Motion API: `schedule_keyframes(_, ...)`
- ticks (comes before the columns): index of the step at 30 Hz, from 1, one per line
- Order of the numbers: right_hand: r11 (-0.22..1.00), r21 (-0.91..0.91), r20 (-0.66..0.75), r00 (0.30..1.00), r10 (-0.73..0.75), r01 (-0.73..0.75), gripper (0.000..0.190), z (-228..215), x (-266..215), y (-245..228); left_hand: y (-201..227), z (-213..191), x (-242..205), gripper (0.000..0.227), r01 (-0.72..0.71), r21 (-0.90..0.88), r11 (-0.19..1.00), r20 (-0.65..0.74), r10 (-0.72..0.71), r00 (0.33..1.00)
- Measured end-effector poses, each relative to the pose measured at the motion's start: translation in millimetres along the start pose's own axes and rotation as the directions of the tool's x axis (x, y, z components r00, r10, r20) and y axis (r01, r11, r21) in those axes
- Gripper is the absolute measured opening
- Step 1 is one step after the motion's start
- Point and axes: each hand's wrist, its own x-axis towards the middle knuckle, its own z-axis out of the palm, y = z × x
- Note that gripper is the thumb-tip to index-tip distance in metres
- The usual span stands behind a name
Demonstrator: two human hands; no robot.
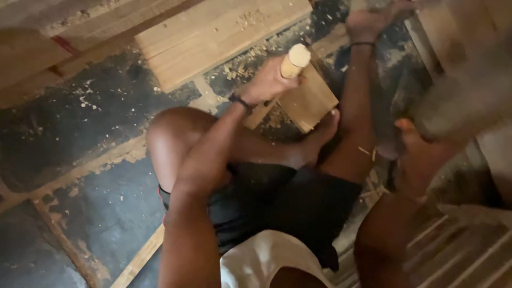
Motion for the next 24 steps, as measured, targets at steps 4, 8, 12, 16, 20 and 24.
schedule_keyframes(4, 0.999, 0.017, -0.248, 0.968, -0.027, 0.032, 0.072, -27, -14, 46, 30, -6, 7, 0.025, -0.104, -0.176, 0.979, -0.076, 0.091, 0.993)
schedule_keyframes(8, 0.975, 0.084, -0.512, 0.831, 0.218, -0.204, 0.075, -50, -24, 61, 46, -23, 10, 0.029, -0.146, -0.122, 0.982, -0.119, 0.132, 0.984)
schedule_keyframes(12, 0.989, 0.076, -0.496, 0.855, 0.149, -0.128, 0.082, -65, -40, 90, 40, -25, 13, 0.033, -0.190, -0.022, 0.982, -0.065, 0.188, 0.980)
schedule_keyframes(16, 0.991, 0.082, -0.484, 0.865, 0.132, -0.106, 0.083, -54, -54, 87, 39, -5, 14, 0.041, -0.322, 0.132, 0.938, -0.032, 0.329, 0.944)
schedule_keyframes(20, 0.946, 0.259, -0.400, 0.870, 0.288, -0.195, 0.065, -40, -56, 56, 35, 2, 13, 0.040, -0.292, 0.060, 0.954, 0.057, 0.289, 0.956)
schedule_keyframes(24, 0.982, 0.191, -0.323, 0.944, 0.069, -0.006, 0.060, -46, -52, 56, 27, 2, 8, 0.043, -0.248, 0.071, 0.966, 0.072, 0.243, 0.967)
